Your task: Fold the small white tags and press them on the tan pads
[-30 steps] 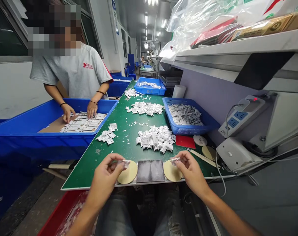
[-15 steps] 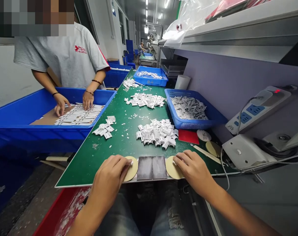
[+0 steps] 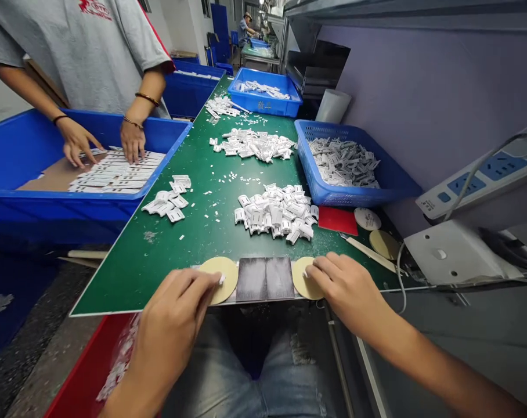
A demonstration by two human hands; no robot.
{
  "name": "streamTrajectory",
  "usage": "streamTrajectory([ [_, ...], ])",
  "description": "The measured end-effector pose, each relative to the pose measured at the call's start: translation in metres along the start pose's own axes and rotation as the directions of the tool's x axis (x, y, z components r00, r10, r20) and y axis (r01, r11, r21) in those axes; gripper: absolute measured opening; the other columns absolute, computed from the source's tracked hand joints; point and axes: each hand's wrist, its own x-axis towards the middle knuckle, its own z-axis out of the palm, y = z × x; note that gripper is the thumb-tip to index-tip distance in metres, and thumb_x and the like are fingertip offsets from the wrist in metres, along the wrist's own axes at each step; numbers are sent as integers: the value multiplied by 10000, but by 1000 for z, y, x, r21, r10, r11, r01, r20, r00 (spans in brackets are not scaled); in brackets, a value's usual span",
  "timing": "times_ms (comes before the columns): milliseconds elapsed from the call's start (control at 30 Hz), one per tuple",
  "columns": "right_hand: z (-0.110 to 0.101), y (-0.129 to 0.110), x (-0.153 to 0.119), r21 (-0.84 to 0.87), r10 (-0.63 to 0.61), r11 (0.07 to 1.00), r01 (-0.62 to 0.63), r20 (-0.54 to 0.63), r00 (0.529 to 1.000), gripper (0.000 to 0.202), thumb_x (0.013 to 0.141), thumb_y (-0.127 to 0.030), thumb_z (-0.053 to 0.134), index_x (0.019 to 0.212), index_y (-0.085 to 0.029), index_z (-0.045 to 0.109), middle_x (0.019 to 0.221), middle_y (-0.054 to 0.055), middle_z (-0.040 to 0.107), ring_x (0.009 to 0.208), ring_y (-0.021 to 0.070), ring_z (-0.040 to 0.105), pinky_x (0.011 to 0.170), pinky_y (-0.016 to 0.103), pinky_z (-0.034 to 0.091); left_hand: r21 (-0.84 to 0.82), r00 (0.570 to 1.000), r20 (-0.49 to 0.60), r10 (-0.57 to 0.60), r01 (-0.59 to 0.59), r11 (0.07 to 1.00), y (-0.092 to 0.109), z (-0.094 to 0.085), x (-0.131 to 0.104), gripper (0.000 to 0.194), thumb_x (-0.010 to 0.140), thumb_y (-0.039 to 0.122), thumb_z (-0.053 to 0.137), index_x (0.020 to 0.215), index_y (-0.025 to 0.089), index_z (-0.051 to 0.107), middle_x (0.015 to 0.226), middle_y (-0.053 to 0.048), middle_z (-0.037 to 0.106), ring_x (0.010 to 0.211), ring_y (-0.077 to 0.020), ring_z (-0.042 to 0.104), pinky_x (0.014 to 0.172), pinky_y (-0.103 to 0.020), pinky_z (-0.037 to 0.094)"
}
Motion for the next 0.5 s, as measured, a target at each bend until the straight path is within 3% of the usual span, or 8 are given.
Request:
streamTrajectory([
  [233, 3, -6, 0, 2, 53, 999, -53, -16, 998, 147, 861, -38, 575, 809, -150, 657, 779, 65, 599, 723, 206, 452, 638, 343, 279, -47, 1000, -6, 10, -10, 999, 3, 0, -7, 158, 955, 256, 527, 1046, 218, 649, 954, -47, 659, 903, -212, 589, 806, -322, 442],
  [367, 1, -8, -3, -40, 65, 997, -66, -20, 998, 164, 876, -50, 561, 808, -158, 663, 770, 61, 615, 715, 207, 466, 625, 348, 281, -54, 998, -16, -64, 63, 997, 4, -3, -4, 164, 952, 281, 529, 941, 213, 678, 904, -55, 665, 876, -220, 586, 787, -336, 440],
  [433, -4, -15, -15, -12, 55, 998, -55, -59, 997, 200, 887, -42, 527, 806, -156, 670, 764, 65, 622, 704, 205, 475, 629, 349, 300, -197, 994, 89, -60, 77, 977, 4, -10, -13, 160, 936, 299, 554, 925, 227, 696, 904, -56, 673, 875, -217, 598, 786, -332, 455],
  [500, -8, -23, -34, 79, 71, 995, -62, -107, 992, 213, 908, -57, 501, 890, -151, 692, 829, 81, 654, 750, 211, 512, 666, 349, 348, -419, 963, 264, -51, 162, 894, 2, -18, -31, 136, 907, 315, 600, 889, 239, 711, 877, -49, 681, 833, -203, 618, 754, -308, 483],
])
